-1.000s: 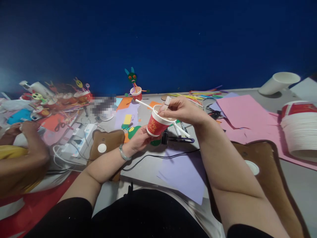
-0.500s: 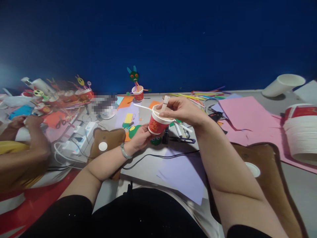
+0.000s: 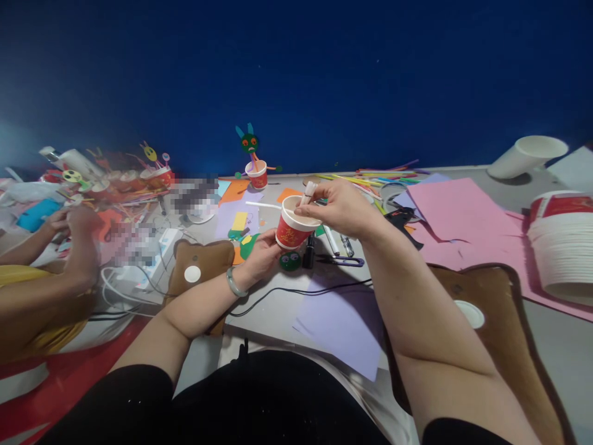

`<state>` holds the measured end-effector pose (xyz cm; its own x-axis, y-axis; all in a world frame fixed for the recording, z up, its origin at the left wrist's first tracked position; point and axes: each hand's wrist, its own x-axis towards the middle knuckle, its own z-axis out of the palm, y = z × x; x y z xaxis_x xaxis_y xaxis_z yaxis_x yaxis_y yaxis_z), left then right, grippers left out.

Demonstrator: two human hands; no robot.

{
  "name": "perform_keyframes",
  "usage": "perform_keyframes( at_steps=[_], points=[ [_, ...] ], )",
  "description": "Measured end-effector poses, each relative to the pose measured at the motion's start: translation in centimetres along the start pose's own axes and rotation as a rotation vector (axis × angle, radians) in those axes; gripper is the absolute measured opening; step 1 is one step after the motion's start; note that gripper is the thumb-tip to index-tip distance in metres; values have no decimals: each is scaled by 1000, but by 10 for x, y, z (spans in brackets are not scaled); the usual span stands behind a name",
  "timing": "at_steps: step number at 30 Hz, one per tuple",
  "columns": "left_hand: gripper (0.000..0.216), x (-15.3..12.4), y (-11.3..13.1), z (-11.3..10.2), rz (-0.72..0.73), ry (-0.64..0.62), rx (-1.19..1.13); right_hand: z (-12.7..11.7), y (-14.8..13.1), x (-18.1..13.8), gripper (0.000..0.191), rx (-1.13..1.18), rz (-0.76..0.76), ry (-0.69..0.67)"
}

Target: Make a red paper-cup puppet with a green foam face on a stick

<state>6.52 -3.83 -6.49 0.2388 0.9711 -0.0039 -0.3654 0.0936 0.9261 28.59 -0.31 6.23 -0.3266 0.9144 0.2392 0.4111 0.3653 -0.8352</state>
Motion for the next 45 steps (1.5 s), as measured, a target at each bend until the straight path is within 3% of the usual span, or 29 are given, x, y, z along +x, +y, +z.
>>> perform_keyframes(
  at_steps=[7, 15, 22, 29, 38, 45],
  points=[
    [71, 0, -1, 0, -19, -43, -17, 5, -5, 0, 46, 50, 24, -20],
    [69, 0, 3, -2, 15, -64, 17, 1, -4, 1, 43, 35, 17, 96],
    [67, -3, 3, -4, 4, -70, 81, 0, -15, -6, 61, 57, 32, 183],
    [69, -6, 2, -3, 3, -57, 79, 0, -27, -11, 38, -6, -38, 235],
    [66, -10, 3, -1, -30, -93, 15, -3, -31, -15, 40, -10, -30, 198],
    [77, -9, 7, 2, -51, -158, 20, 5, -22, -9, 29, -11, -146, 259]
  ],
)
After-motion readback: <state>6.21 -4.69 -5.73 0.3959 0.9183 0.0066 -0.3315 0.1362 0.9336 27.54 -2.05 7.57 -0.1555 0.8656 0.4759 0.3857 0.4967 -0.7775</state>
